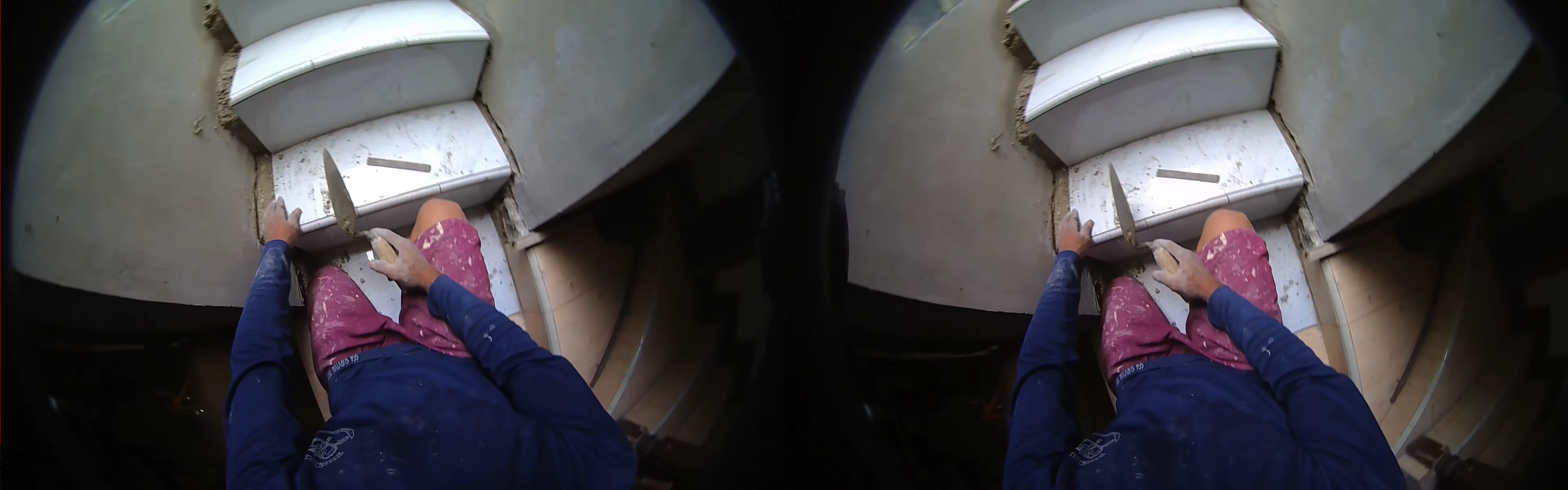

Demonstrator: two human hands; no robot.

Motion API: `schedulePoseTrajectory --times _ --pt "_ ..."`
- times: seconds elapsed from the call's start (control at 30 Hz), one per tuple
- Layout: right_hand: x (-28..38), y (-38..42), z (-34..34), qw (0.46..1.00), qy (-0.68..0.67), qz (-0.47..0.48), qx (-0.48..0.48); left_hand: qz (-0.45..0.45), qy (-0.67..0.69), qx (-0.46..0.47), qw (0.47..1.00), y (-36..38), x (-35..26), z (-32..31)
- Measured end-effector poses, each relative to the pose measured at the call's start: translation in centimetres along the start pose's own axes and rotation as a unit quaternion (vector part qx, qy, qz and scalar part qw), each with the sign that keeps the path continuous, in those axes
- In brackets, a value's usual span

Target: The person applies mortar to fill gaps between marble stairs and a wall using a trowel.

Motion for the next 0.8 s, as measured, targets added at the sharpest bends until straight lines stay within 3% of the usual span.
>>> schedulePoseTrajectory --times 0.13,0.23,0.33,0.37,0.47,0.57,0.6,0.67,0.73,0.8 --pt "0.4 -0.2 0.8 0.999 0.002 -0.034 0.001 0.007 -0.068 0.058 0.996 1.7 -2.1 3.2" --pt "0.4 -0.5 0.8 1.0 -0.02 0.012 -0.02 0.054 -0.045 0.151 0.986 1.7 -1.5 4.4" --pt "-0.4 -0.3 0.4 0.999 -0.019 0.028 -0.021 -0.014 -0.06 0.031 0.998 2.8 -2.3 4.4" --pt "-0.5 -0.3 0.4 0.999 -0.026 0.022 -0.016 0.008 -0.065 0.023 0.998 3.4 -2.3 4.1" --pt "1.0 0.4 1.7 0.997 -0.061 0.02 -0.042 0.026 -0.074 0.036 0.996 4.5 -3.7 5.3" --pt "3.1 1.5 6.5 0.995 -0.041 0.037 -0.085 0.115 0.024 0.107 0.987 4.8 -0.5 4.7" --pt "3.6 2.0 8.1 0.994 -0.024 0.04 -0.096 0.083 0.009 0.07 0.994 4.7 -0.3 5.0" --pt "2.9 2.6 11.5 0.993 -0.01 -0.062 -0.098 0.016 -0.019 -0.01 1.0 3.9 -0.6 5.3" --pt "2.3 3.1 13.1 0.989 0.015 -0.1 -0.107 -0.016 0.012 0.011 1.0 3.0 -0.3 3.1" --pt "1.7 4.2 13.6 0.989 0.05 -0.078 -0.117 -0.037 -0.003 0.033 0.999 2.1 -0.7 0.9"
Point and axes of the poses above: each hand's wrist, its own y-axis away from the middle knuckle, its own z-axis out of the back of the hand, x = y × z, the point moved 6 cm from there along -y, towards the middle knuckle, and after that the axes turned 15 degrees about -x, right-handed, at the moved point
